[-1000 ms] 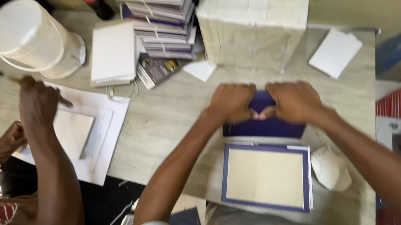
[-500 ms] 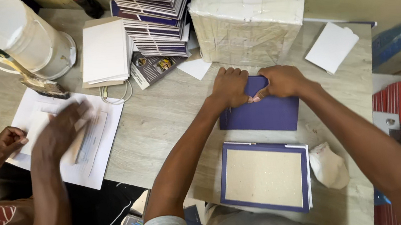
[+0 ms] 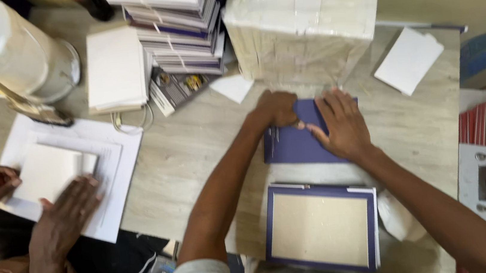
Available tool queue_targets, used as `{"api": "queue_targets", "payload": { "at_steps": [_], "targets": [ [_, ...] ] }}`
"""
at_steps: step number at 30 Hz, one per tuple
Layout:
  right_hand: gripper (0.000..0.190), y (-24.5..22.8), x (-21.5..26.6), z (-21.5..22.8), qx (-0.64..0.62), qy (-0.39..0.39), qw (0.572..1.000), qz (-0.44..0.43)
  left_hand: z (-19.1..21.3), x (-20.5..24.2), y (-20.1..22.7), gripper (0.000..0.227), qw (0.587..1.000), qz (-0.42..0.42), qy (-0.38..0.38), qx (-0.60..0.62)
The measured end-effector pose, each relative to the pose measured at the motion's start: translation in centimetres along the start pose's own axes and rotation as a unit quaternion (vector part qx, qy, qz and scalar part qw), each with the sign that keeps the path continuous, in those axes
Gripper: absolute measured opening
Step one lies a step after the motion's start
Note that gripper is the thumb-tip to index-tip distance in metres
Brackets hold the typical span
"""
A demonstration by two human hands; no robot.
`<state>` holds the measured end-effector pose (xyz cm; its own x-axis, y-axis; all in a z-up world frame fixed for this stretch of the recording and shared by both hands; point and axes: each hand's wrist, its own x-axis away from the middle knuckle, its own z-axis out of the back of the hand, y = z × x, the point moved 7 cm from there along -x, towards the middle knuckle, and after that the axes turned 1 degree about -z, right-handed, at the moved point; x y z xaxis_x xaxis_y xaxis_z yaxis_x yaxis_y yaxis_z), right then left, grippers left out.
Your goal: The person inserts white paper sheets into blue book covers one by one. They align the sheets, press them into the covers, and stack the completed books on the table.
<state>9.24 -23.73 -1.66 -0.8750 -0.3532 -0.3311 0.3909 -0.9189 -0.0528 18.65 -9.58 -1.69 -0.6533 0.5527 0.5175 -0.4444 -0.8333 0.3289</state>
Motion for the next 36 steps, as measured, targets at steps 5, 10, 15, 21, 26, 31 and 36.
{"api": "queue_targets", "payload": {
  "at_steps": [5,10,15,21,26,31,36],
  "targets": [
    [0.061,0.6,1.4,2.8,-0.078,0.094,0.992,-0.013,0.4,0.7,-0.1,0.085,1.000,-0.016,0.012,0.002],
    [0.025,0.3,12.8,11.6,-0.236,0.171,0.944,-0.153,1.3,3.7,1.8,0.096,0.999,-0.033,0.022,-0.032],
    [0.016,0.9,28.7,4.7,-0.110,0.055,0.947,-0.298,2.3,7.7,3.0,0.074,0.993,-0.103,0.048,-0.030],
    [0.030,1.2,23.4,13.1,-0.243,0.120,0.924,-0.270,7.0,18.9,1.0,0.064,0.988,-0.071,0.127,0.045],
    [0.101,-7.6,18.5,16.6,-0.569,-0.123,0.709,-0.399,2.2,27.1,9.9,0.063,0.990,-0.135,0.026,0.018],
    [0.063,-11.7,22.4,16.4,-0.578,-0.197,0.598,-0.519,-7.0,30.0,10.2,0.057,0.983,-0.110,-0.093,0.114],
    [0.052,-14.4,25.8,15.2,-0.609,-0.145,0.476,-0.618,-12.4,35.0,3.0,0.063,0.825,0.053,0.093,0.556]
  ]
}}
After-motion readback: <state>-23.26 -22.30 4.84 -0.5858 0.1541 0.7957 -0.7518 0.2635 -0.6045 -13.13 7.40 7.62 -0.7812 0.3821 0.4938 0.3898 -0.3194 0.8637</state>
